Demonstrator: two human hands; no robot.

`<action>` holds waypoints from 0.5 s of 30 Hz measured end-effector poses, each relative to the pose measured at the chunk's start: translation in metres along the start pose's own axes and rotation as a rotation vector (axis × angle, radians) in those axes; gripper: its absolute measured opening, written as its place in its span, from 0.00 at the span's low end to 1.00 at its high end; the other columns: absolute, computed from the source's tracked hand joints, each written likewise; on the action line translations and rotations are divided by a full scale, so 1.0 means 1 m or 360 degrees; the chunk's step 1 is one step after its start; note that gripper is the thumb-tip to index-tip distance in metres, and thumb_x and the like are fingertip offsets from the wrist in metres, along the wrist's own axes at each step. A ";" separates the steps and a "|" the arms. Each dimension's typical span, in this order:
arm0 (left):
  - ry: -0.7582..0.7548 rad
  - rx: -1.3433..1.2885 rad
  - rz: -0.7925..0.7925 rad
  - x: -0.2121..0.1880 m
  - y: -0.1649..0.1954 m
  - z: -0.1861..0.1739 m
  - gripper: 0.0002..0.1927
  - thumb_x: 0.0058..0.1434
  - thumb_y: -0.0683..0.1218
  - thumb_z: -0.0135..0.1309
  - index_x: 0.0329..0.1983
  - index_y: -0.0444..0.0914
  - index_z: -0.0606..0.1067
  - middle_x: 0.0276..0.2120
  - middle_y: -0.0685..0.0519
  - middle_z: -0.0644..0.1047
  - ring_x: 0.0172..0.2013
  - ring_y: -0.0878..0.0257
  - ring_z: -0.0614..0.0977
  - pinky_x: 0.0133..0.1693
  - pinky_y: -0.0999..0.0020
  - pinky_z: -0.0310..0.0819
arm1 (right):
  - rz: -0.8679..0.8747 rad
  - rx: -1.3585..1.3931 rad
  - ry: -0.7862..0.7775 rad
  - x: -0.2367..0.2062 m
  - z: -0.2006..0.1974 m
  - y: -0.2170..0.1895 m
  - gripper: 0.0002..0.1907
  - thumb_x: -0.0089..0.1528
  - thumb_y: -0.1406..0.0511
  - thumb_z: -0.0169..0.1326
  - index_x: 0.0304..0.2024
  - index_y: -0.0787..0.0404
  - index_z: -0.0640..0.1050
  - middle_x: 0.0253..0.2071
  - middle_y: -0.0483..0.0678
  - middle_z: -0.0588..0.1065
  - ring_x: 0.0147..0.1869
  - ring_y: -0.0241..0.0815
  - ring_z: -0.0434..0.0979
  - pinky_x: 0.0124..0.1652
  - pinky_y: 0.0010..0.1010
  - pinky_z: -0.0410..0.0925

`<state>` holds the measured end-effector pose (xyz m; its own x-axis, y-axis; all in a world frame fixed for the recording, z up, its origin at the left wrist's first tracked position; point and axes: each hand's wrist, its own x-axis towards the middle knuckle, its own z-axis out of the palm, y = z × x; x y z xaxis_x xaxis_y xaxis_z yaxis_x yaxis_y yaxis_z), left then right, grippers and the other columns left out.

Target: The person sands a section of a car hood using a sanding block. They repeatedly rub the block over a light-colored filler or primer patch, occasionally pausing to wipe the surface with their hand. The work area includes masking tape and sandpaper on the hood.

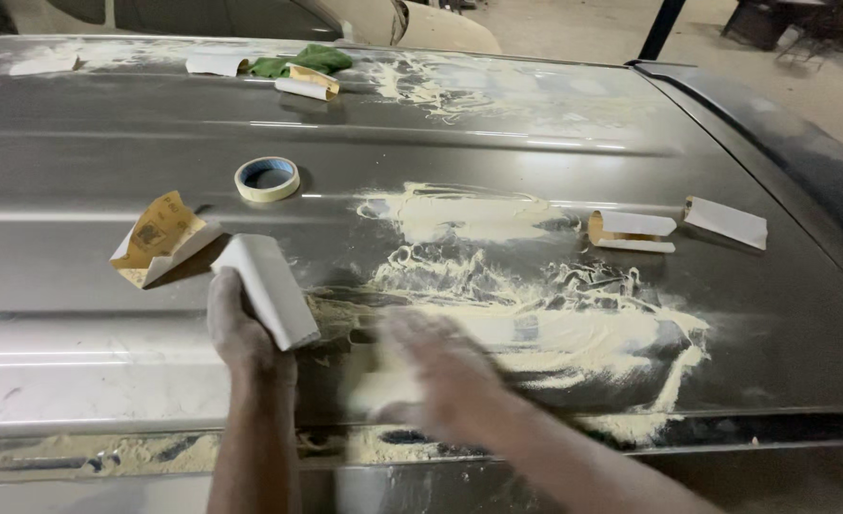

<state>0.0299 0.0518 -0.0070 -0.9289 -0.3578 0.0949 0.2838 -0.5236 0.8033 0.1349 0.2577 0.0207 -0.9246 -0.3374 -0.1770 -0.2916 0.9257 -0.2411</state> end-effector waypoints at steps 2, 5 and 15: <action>-0.0173 0.0376 0.0131 -0.004 0.002 0.005 0.22 0.70 0.55 0.47 0.53 0.31 0.71 0.41 0.43 0.77 0.37 0.55 0.80 0.34 0.59 0.80 | 0.0131 0.0019 0.0132 -0.016 0.004 0.041 0.50 0.61 0.43 0.54 0.74 0.58 0.50 0.79 0.53 0.42 0.82 0.48 0.37 0.73 0.46 0.33; -0.0742 0.0996 0.0587 -0.006 0.004 0.025 0.20 0.67 0.55 0.54 0.50 0.33 0.77 0.47 0.44 0.79 0.43 0.54 0.82 0.42 0.59 0.82 | 0.0410 0.0000 0.0364 -0.040 0.007 0.103 0.43 0.62 0.46 0.55 0.74 0.52 0.58 0.80 0.48 0.52 0.80 0.47 0.50 0.71 0.53 0.41; -0.2291 0.1977 0.0934 -0.021 -0.045 0.137 0.27 0.54 0.61 0.64 0.56 0.47 0.79 0.59 0.52 0.78 0.63 0.53 0.72 0.68 0.53 0.59 | 0.0418 0.1035 0.0945 -0.005 -0.004 0.139 0.34 0.66 0.55 0.53 0.74 0.55 0.66 0.71 0.55 0.70 0.55 0.65 0.73 0.50 0.58 0.70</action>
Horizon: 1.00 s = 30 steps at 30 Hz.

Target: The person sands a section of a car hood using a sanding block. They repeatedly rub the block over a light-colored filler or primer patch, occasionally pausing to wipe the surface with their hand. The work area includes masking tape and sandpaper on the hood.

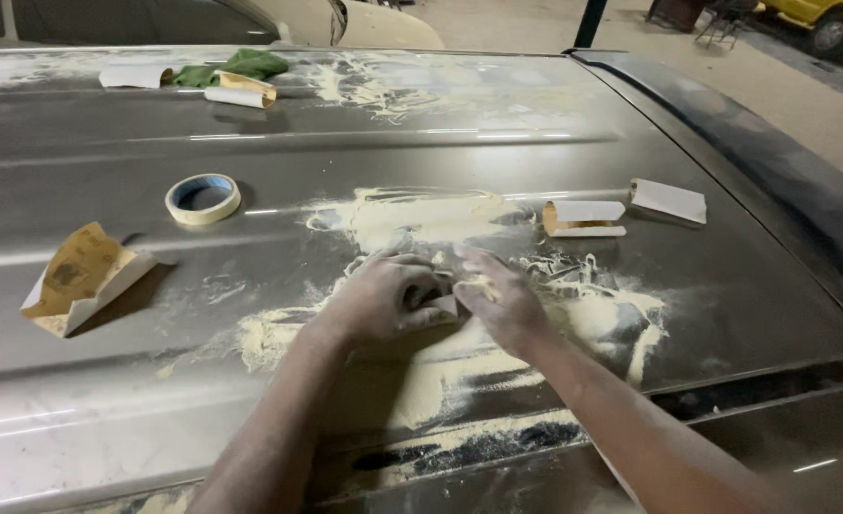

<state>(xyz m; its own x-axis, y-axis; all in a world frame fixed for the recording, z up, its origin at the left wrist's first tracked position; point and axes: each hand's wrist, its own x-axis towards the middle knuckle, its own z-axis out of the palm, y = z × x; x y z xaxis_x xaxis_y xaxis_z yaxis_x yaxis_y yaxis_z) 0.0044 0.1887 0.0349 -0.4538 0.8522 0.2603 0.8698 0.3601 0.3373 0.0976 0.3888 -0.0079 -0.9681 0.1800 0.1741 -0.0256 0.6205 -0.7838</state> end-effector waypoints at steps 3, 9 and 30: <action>0.0011 -0.0141 -0.0305 -0.010 -0.007 0.002 0.38 0.54 0.63 0.62 0.66 0.47 0.69 0.62 0.50 0.72 0.62 0.53 0.73 0.66 0.56 0.62 | -0.0421 -0.0512 -0.0231 0.013 -0.001 -0.020 0.35 0.64 0.56 0.58 0.70 0.60 0.63 0.73 0.54 0.61 0.76 0.53 0.58 0.68 0.52 0.54; -0.0110 -0.0180 -0.0594 -0.038 -0.022 -0.016 0.48 0.49 0.63 0.69 0.72 0.47 0.66 0.64 0.46 0.68 0.63 0.50 0.70 0.65 0.56 0.62 | 0.0050 -0.0584 -0.0481 0.018 -0.008 -0.045 0.40 0.55 0.57 0.66 0.69 0.45 0.68 0.71 0.39 0.66 0.74 0.43 0.63 0.72 0.44 0.55; 0.0299 -0.0168 -0.0511 -0.025 -0.003 -0.002 0.35 0.54 0.39 0.62 0.67 0.37 0.67 0.63 0.45 0.72 0.63 0.49 0.71 0.67 0.57 0.59 | -0.0435 -0.0566 -0.0294 0.026 -0.010 -0.039 0.36 0.58 0.61 0.64 0.67 0.58 0.68 0.70 0.54 0.67 0.73 0.51 0.64 0.70 0.42 0.58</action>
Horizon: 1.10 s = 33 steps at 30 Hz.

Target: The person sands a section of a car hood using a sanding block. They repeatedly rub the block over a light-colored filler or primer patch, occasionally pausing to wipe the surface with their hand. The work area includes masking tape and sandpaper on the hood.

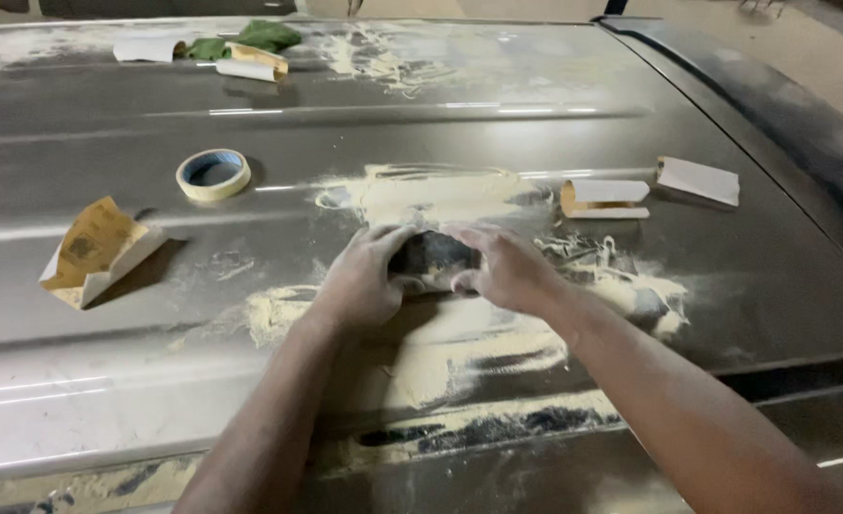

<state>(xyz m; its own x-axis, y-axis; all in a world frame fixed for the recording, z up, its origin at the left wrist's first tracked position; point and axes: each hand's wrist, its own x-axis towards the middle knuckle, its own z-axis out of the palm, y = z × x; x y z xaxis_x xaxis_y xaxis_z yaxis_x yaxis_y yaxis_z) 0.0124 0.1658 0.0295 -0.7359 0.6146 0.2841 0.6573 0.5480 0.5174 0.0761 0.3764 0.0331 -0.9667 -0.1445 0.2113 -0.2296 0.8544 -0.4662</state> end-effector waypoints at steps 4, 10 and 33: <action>-0.0011 0.0007 0.0023 -0.004 0.005 0.003 0.38 0.50 0.36 0.59 0.68 0.38 0.68 0.64 0.47 0.71 0.65 0.50 0.70 0.68 0.58 0.59 | 0.0310 0.0140 -0.0230 -0.003 -0.001 0.005 0.39 0.58 0.60 0.62 0.71 0.54 0.65 0.68 0.49 0.71 0.64 0.50 0.75 0.63 0.40 0.67; 0.0024 0.0035 -0.0017 -0.011 0.012 0.011 0.36 0.52 0.37 0.58 0.68 0.39 0.68 0.66 0.46 0.69 0.65 0.49 0.67 0.66 0.54 0.58 | -0.0127 -0.0181 0.0074 -0.011 -0.003 0.001 0.38 0.55 0.62 0.67 0.66 0.59 0.69 0.63 0.54 0.73 0.65 0.53 0.73 0.64 0.42 0.65; 0.0224 0.0019 0.0118 -0.007 0.015 0.020 0.36 0.49 0.32 0.54 0.65 0.35 0.71 0.66 0.45 0.70 0.65 0.49 0.71 0.68 0.58 0.62 | -0.0145 -0.0209 0.0194 -0.020 -0.018 -0.007 0.37 0.55 0.60 0.64 0.66 0.56 0.69 0.61 0.53 0.76 0.58 0.48 0.76 0.59 0.47 0.68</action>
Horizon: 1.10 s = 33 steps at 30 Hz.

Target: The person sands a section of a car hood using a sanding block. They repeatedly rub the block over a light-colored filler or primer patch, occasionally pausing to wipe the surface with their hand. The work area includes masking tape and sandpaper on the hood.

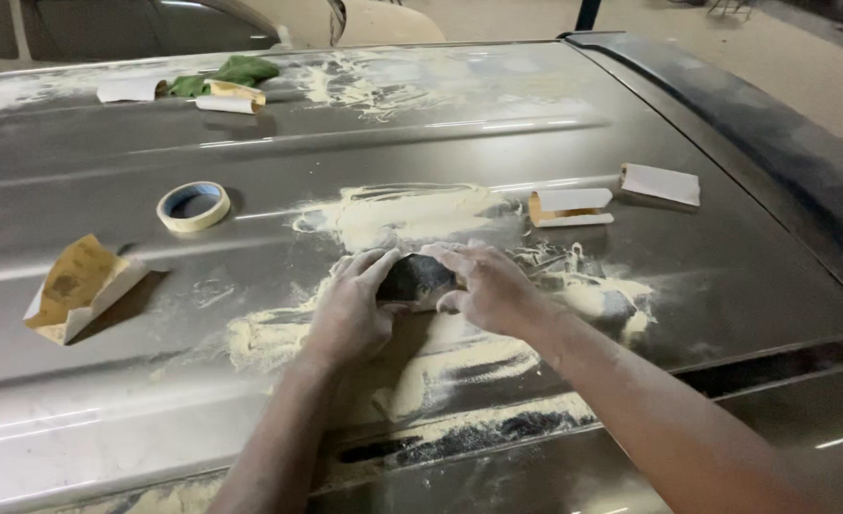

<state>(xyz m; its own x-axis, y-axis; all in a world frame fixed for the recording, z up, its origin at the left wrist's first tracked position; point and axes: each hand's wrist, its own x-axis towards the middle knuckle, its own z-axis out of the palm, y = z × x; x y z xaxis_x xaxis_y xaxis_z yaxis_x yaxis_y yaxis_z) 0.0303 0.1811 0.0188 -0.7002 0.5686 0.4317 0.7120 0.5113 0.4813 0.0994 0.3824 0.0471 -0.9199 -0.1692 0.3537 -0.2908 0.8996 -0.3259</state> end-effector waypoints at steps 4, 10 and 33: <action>-0.0250 -0.0013 -0.0081 -0.001 0.005 -0.001 0.34 0.52 0.37 0.60 0.65 0.37 0.70 0.64 0.46 0.70 0.65 0.50 0.70 0.67 0.56 0.59 | 0.0361 0.0019 -0.0363 -0.002 0.007 0.008 0.38 0.56 0.57 0.64 0.68 0.52 0.68 0.55 0.52 0.78 0.50 0.43 0.78 0.53 0.37 0.75; 0.0001 -0.0013 0.0007 0.004 0.008 -0.005 0.33 0.49 0.35 0.58 0.63 0.37 0.73 0.63 0.44 0.72 0.64 0.47 0.72 0.66 0.55 0.63 | 0.0355 0.0156 -0.0268 0.003 0.007 0.015 0.38 0.57 0.59 0.63 0.70 0.53 0.68 0.58 0.53 0.79 0.44 0.49 0.83 0.48 0.40 0.79; 0.0195 0.0197 0.0257 0.011 0.007 0.001 0.36 0.41 0.32 0.59 0.59 0.34 0.75 0.58 0.40 0.75 0.59 0.43 0.74 0.59 0.54 0.69 | 0.0138 -0.0115 -0.0075 0.001 -0.012 -0.006 0.39 0.53 0.61 0.69 0.66 0.52 0.71 0.57 0.51 0.78 0.58 0.49 0.73 0.60 0.42 0.68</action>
<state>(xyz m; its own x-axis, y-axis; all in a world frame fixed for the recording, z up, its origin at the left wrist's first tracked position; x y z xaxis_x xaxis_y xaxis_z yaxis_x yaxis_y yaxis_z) 0.0280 0.1917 0.0263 -0.5726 0.5709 0.5883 0.8110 0.4995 0.3046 0.1035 0.3817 0.0593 -0.9527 -0.1065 0.2846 -0.1912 0.9381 -0.2890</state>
